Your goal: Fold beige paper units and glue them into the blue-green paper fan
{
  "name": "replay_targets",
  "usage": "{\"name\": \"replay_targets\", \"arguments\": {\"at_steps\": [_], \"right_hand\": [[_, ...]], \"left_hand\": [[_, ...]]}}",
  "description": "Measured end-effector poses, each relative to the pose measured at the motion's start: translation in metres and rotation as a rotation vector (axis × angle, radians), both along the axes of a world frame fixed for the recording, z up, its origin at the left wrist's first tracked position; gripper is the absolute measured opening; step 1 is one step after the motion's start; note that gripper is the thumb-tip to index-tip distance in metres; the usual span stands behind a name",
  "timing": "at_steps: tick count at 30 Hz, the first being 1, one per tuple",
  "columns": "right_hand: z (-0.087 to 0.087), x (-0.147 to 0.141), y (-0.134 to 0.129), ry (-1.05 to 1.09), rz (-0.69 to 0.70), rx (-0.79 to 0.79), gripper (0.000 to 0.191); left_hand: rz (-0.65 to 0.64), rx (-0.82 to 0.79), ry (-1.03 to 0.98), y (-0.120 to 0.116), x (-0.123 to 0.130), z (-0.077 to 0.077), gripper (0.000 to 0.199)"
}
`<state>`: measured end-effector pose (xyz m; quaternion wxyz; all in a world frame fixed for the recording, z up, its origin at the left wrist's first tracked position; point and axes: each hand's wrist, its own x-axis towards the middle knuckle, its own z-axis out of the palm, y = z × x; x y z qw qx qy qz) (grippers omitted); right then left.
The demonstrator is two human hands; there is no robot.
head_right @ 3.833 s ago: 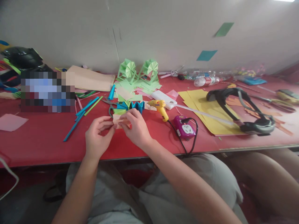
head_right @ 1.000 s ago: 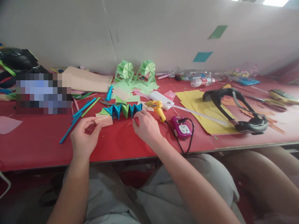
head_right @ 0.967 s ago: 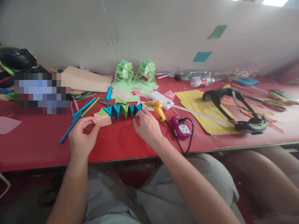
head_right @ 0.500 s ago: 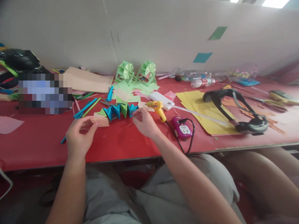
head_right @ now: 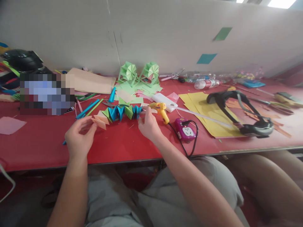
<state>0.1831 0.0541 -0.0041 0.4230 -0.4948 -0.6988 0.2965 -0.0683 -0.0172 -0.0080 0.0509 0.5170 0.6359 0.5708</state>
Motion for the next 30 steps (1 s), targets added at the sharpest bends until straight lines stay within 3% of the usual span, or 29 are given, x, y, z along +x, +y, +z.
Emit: {"name": "replay_targets", "arguments": {"at_steps": [5, 9, 12, 17, 19, 24, 30], "right_hand": [[0.016, -0.005, -0.004, 0.2, 0.035, -0.323, 0.06], [0.026, -0.007, -0.005, 0.286, 0.072, -0.462, 0.054], [0.023, -0.006, -0.002, 0.233, 0.077, -0.433, 0.044], [0.012, -0.003, 0.003, 0.009, -0.028, -0.098, 0.022], [0.011, -0.003, 0.002, -0.033, -0.015, -0.031, 0.019], [0.014, -0.007, 0.0, 0.05, 0.052, -0.067, 0.019], [0.006, -0.011, 0.007, 0.365, 0.084, -0.21, 0.024]], "left_hand": [[0.02, -0.009, 0.019, -0.001, -0.002, 0.0, 0.028], [-0.039, -0.092, -0.029, -0.006, -0.006, 0.0, 0.02], [-0.076, -0.138, -0.058, -0.01, -0.012, 0.001, 0.018], [-0.103, -0.158, -0.078, -0.014, -0.018, 0.001, 0.02], [-0.113, -0.156, -0.108, -0.014, -0.019, 0.001, 0.02], [-0.113, -0.166, -0.183, -0.014, -0.02, 0.003, 0.026], [-0.171, -0.117, -0.344, -0.013, -0.02, 0.003, 0.042]]}}
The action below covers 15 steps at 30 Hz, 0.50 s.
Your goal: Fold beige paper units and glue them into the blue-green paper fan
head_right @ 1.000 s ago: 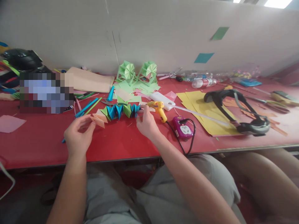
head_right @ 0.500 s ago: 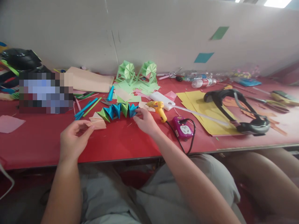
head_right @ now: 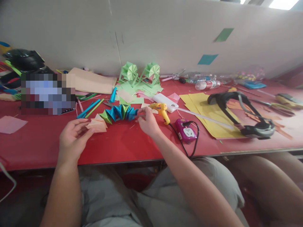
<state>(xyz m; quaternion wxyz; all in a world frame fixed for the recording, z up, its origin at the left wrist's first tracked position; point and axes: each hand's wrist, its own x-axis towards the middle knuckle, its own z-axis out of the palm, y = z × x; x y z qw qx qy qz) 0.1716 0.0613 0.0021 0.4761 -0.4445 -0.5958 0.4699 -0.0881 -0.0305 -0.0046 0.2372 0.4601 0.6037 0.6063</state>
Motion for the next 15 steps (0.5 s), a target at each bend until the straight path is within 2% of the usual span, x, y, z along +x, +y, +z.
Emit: {"name": "replay_targets", "arguments": {"at_steps": [3, 6, 10, 15], "right_hand": [[-0.001, 0.0, 0.001, -0.035, -0.008, -0.006, 0.028], [0.0, 0.001, 0.0, -0.136, 0.055, -0.028, 0.029], [0.002, 0.0, -0.003, -0.278, 0.116, 0.056, 0.019], [0.009, -0.002, -0.011, -0.33, 0.069, 0.154, 0.017]], "left_hand": [[-0.02, 0.005, -0.051, -0.001, 0.002, 0.002, 0.044], [-0.025, -0.02, -0.078, -0.002, 0.006, 0.003, 0.042], [0.049, -0.021, -0.01, -0.001, 0.016, 0.006, 0.036], [0.143, -0.022, 0.032, 0.001, 0.022, 0.008, 0.031]]}}
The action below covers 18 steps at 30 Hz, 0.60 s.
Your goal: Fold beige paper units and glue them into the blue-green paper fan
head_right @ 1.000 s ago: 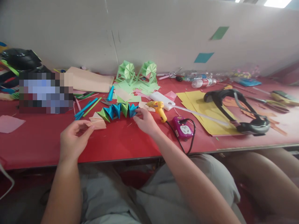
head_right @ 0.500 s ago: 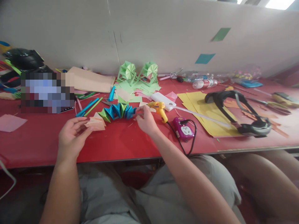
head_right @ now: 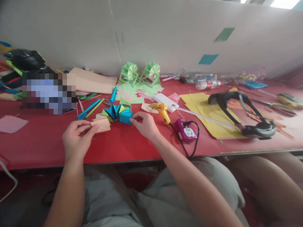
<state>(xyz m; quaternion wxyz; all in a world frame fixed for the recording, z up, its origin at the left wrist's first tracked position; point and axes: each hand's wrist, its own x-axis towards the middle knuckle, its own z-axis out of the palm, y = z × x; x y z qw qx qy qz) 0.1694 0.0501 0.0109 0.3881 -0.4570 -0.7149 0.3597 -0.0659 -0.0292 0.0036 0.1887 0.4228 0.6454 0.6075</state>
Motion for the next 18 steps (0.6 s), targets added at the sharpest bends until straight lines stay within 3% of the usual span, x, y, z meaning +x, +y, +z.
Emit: {"name": "replay_targets", "arguments": {"at_steps": [5, 8, 13, 18], "right_hand": [[0.001, 0.002, -0.007, 0.03, -0.063, -0.02, 0.012], [0.0, 0.004, -0.008, 0.029, -0.097, -0.011, 0.012], [0.002, -0.001, -0.015, 0.031, -0.122, 0.012, 0.015], [0.004, -0.005, -0.027, 0.06, -0.133, 0.057, 0.013]], "left_hand": [[0.034, -0.027, -0.026, 0.001, -0.004, -0.001, 0.034], [0.039, 0.038, 0.027, 0.002, -0.003, -0.004, 0.035], [0.02, 0.2, 0.317, 0.002, 0.014, -0.006, 0.024], [-0.132, 0.241, 0.549, -0.001, 0.037, -0.002, 0.013]]}}
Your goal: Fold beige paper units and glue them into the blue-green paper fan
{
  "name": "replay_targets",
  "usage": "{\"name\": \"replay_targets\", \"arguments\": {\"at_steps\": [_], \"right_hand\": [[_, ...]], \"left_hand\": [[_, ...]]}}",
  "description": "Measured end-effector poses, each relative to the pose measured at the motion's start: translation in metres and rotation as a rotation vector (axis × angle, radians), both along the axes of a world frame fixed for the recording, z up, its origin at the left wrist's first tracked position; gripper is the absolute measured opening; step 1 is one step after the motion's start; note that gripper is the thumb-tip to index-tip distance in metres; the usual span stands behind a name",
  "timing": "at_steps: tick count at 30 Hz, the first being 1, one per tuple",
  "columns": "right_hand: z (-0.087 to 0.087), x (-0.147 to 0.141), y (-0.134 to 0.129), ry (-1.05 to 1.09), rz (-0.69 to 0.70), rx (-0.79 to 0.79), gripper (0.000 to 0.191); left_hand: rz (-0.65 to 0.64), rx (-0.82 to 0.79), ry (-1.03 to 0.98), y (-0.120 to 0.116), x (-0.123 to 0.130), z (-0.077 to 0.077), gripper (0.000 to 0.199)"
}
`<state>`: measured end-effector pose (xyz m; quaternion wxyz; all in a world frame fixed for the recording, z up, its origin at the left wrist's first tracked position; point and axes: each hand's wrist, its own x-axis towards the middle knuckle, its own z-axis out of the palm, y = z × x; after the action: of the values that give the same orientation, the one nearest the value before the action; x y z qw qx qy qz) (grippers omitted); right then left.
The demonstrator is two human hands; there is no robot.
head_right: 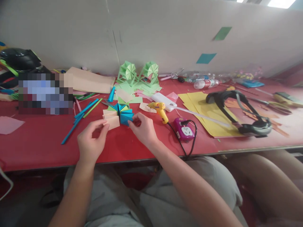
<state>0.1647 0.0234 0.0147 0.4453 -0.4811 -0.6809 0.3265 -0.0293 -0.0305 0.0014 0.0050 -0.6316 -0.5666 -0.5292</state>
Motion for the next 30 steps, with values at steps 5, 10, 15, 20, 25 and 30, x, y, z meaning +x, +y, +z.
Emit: {"name": "replay_targets", "arguments": {"at_steps": [5, 10, 15, 20, 25, 30], "right_hand": [[-0.005, -0.002, -0.004, 0.031, -0.046, 0.053, 0.014], [-0.011, -0.003, -0.007, -0.033, -0.025, 0.073, 0.013], [-0.017, -0.003, -0.006, -0.141, -0.022, 0.113, 0.015], [-0.021, -0.002, -0.003, -0.172, -0.059, 0.139, 0.017], [-0.019, -0.003, -0.005, -0.125, 0.016, 0.109, 0.009], [-0.015, -0.003, -0.011, -0.079, 0.134, 0.03, 0.01]], "left_hand": [[-0.136, -0.019, 0.119, 0.0, 0.017, 0.001, 0.027], [-0.211, -0.068, 0.142, 0.001, 0.028, -0.002, 0.039], [-0.179, -0.059, 0.153, 0.001, 0.029, -0.005, 0.041], [-0.201, -0.1, 0.205, 0.0, 0.027, -0.009, 0.043], [-0.237, -0.098, 0.204, -0.001, 0.028, -0.01, 0.039], [-0.232, -0.158, 0.12, 0.0, 0.029, -0.008, 0.028]]}}
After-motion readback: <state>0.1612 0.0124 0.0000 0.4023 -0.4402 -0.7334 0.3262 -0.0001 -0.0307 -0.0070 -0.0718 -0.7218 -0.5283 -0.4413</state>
